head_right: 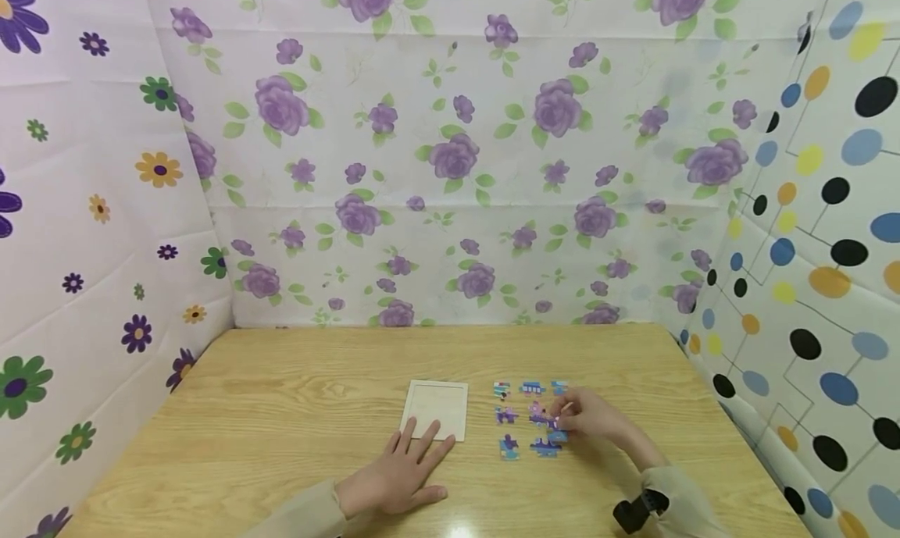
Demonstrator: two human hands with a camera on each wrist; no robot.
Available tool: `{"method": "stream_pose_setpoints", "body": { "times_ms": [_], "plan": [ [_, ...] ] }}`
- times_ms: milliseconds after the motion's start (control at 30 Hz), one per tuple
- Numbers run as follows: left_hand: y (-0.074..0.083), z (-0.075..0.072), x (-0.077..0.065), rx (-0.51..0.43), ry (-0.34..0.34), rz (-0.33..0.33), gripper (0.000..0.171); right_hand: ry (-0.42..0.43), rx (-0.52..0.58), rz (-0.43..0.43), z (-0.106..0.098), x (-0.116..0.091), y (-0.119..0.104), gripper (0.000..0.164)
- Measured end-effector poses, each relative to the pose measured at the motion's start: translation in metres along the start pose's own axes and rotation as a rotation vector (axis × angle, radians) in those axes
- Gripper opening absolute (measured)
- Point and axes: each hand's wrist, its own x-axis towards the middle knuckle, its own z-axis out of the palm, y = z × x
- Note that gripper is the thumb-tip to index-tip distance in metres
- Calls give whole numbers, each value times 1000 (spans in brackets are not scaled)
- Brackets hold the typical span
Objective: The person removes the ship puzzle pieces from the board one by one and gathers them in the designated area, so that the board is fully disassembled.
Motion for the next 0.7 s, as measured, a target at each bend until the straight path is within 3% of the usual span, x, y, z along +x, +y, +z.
{"method": "stream_pose_setpoints", "body": {
  "times_ms": [233, 367, 567, 700],
  "plan": [
    [0, 0, -1, -12, 5, 6, 71, -19, 24, 72, -8, -12, 1, 18],
    [-3, 7, 3, -16, 11, 11, 72, 9, 4, 128, -11, -20, 4, 20],
    [-3, 5, 1, -46, -1, 18, 71, 54, -17, 142, -11, -23, 11, 20],
    [-8, 14, 7, -49, 0, 27, 73, 89, -34, 156, -8, -22, 11, 20]
  ]
}}
